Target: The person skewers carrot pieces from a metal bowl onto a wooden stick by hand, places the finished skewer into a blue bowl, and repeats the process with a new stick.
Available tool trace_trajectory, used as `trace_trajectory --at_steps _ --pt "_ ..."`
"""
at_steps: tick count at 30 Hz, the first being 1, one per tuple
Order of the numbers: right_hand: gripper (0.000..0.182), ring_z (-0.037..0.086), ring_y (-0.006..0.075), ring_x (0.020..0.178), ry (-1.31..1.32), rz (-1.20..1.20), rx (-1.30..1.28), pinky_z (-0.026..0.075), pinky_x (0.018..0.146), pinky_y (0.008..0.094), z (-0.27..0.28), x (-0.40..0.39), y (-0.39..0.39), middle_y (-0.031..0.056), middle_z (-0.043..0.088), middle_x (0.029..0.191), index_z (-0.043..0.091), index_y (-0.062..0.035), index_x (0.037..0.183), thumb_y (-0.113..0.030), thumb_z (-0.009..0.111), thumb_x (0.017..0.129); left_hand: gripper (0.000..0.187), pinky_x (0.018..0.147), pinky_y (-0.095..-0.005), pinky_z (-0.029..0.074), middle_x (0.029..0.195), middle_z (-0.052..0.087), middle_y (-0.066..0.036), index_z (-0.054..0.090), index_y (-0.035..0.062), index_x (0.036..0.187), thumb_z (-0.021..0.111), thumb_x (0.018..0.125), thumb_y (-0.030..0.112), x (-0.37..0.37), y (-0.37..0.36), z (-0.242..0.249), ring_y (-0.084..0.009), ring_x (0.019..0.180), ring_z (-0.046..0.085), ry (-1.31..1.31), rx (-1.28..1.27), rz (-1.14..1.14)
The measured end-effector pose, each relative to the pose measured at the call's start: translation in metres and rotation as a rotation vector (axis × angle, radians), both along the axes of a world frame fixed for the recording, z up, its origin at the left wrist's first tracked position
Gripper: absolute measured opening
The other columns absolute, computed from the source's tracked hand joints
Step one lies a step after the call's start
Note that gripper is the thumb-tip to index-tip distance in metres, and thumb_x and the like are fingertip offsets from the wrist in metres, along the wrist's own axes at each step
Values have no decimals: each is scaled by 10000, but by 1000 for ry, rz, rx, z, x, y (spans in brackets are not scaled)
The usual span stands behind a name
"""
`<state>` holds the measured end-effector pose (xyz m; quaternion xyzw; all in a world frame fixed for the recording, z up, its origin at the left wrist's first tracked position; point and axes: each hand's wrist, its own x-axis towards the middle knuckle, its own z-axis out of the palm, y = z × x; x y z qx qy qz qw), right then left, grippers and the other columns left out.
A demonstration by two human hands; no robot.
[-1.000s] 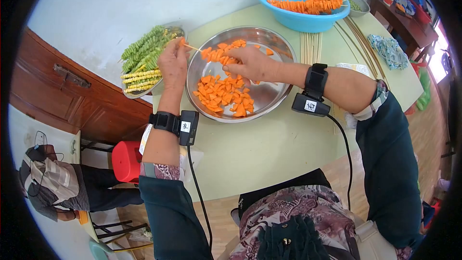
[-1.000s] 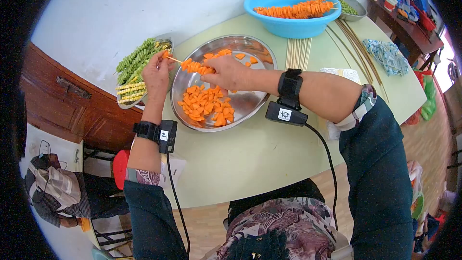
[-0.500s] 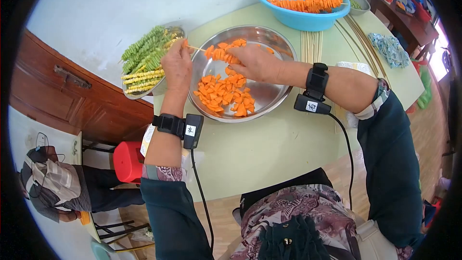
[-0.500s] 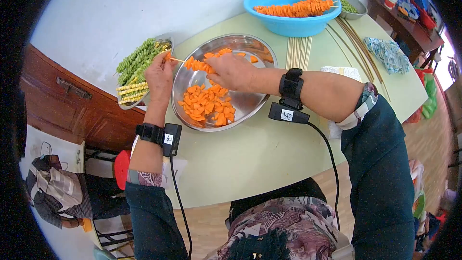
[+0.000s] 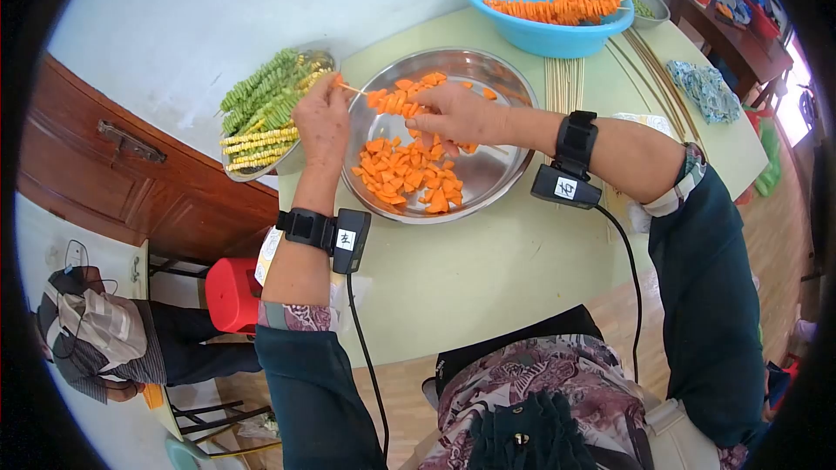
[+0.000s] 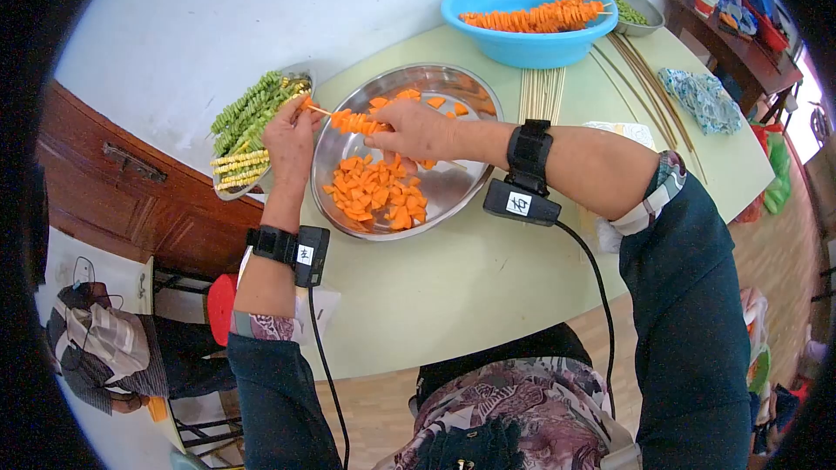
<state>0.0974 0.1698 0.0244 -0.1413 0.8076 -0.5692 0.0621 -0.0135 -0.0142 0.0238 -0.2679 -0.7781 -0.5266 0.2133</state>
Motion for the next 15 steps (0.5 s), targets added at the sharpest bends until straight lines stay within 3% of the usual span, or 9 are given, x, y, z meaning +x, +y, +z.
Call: trace_trajectory --at_steps 2,3,5,8,10,12,14,15 --pt "225 560 223 459 302 -72 309 459 455 325 -7 1 -2 152 582 638 492 20 852 -205 503 861 207 627 -266 490 751 655 -149 618 -42 944 493 797 34 -5 -1 -4 -175 697 657 18 -43 1" --pt "225 560 223 459 301 -72 308 459 455 325 -13 -1 -3 152 582 638 492 20 852 -205 503 861 208 630 -270 492 753 654 -152 615 -46 945 494 797 35 -5 0 -4 -180 701 659 36 -86 1" --pt "218 569 319 573 628 -281 598 463 527 387 -27 -5 -4 188 565 641 489 14 858 -202 513 854 209 633 -272 493 753 654 -154 612 -50 946 494 795 35 -3 2 -7 -185 707 661 35 -95 -5" --pt "228 548 382 670 473 -249 672 453 584 428 -8 2 -1 214 554 655 490 13 878 -210 524 848 227 645 -252 509 815 640 -144 580 -70 1003 481 817 13 -3 0 -7 -179 730 653 3 -152 -21" --pt "234 562 343 616 552 -205 608 458 549 400 -22 -9 2 194 568 657 495 17 890 -213 518 852 247 655 -231 524 877 628 -133 551 -86 1058 467 839 -8 -3 -1 -7 -168 748 645 -27 -203 -33" --pt "240 576 304 561 631 -162 545 463 514 372 -23 -11 3 174 582 658 499 20 902 -215 512 856 215 622 -290 490 712 644 -159 614 -45 941 497 783 41 -2 2 -9 -199 674 656 39 -123 -10" --pt "291 602 225 485 104 -67 88 479 464 330 -2 -2 -1 144 617 664 521 44 788 -242 526 844 216 604 -298 484 693 634 -166 618 -34 943 498 779 41 9 8 -6 -204 638 644 86 -207 -22" --pt "291 602 225 485 102 -67 88 479 464 330 -3 -4 0 144 617 664 521 44 788 -242 526 844 218 586 -307 478 674 624 -173 623 -22 944 499 776 41 13 10 -5 -210 601 632 133 -290 -34"
